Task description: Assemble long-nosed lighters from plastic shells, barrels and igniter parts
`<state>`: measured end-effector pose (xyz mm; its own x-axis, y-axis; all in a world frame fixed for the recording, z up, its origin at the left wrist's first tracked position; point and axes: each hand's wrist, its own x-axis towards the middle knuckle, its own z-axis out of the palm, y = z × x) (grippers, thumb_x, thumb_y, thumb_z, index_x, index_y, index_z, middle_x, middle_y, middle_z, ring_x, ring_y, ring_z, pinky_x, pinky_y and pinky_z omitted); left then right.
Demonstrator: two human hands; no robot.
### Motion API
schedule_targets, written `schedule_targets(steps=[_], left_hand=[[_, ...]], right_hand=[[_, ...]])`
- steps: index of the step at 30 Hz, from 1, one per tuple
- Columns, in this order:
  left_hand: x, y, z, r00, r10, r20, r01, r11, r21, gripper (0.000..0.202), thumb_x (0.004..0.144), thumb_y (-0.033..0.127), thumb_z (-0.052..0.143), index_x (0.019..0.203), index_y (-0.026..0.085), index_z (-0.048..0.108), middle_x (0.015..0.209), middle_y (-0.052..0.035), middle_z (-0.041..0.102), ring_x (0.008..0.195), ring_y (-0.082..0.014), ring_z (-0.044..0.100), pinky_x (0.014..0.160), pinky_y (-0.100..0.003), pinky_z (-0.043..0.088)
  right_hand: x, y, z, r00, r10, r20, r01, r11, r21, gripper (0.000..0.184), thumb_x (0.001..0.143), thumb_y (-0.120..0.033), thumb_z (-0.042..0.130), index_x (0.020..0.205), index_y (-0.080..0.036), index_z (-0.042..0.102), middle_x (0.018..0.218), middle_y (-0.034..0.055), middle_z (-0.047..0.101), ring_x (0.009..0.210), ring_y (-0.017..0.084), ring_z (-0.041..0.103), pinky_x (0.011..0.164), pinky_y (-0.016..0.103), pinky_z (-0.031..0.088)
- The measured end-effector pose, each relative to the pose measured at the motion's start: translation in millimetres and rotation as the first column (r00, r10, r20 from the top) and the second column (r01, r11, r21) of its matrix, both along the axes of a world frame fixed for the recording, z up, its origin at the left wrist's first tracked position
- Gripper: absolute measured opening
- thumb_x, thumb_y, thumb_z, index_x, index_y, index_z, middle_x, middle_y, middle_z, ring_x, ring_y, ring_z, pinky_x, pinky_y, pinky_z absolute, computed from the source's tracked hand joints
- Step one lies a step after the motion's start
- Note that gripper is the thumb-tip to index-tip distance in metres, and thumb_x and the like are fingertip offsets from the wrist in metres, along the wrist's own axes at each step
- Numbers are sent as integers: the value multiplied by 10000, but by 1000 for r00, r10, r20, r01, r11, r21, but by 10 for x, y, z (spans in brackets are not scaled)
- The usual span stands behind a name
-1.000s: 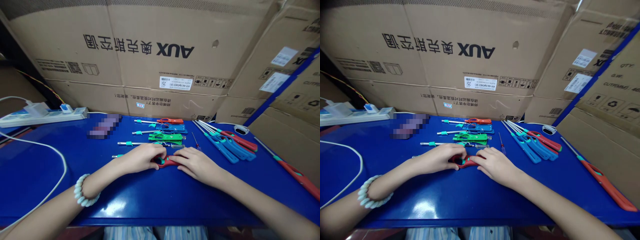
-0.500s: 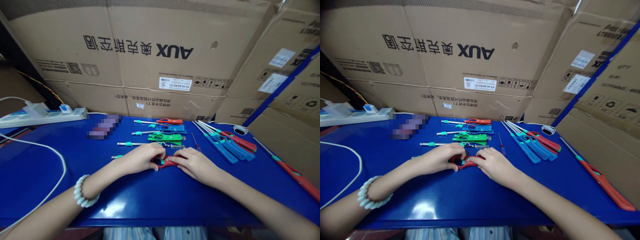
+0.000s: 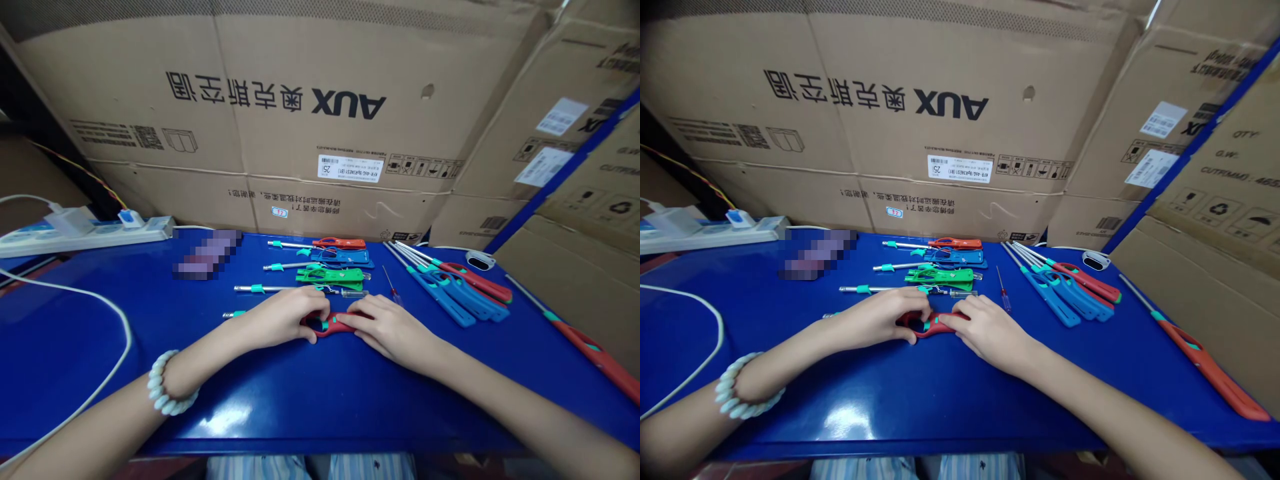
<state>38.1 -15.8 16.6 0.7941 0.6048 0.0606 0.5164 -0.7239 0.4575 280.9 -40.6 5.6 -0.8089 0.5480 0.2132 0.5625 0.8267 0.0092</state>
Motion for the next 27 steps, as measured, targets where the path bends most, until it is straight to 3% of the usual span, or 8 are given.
schedule_targets(steps=[14, 20, 27], left_hand=[[-35, -8, 40, 999, 43, -32, -43, 999, 1, 252, 748, 281, 747, 933, 200, 597, 856, 7, 618, 765, -160, 565, 617, -236, 356], [-35, -18, 95, 996, 48, -70, -49, 999, -3, 263, 747, 216, 743, 980, 200, 623, 894, -10, 661, 793, -175, 608, 622, -233, 378], [24, -54, 109, 977, 70, -200, -48, 992, 116, 225, 748, 205, 738, 953, 208, 645, 809, -16, 684, 751, -198, 636, 582, -240, 366]], right_hand=[[-21, -14, 32, 1000, -12, 25, 12, 1000, -1, 289, 940, -179, 462, 1176, -197, 628, 975, 96, 630, 890, 208, 558, 769, 345, 465], [-30, -9, 12, 1000, -18, 20, 18, 1000, 8, 291, 955, -203, 438, 1171, -201, 634, 970, 92, 631, 883, 206, 547, 787, 342, 457], [-29, -13, 25, 999, -15, 39, 15, 1000, -1, 275, 945, -197, 464, 1160, -209, 635, 984, 86, 632, 899, 203, 548, 799, 334, 449]])
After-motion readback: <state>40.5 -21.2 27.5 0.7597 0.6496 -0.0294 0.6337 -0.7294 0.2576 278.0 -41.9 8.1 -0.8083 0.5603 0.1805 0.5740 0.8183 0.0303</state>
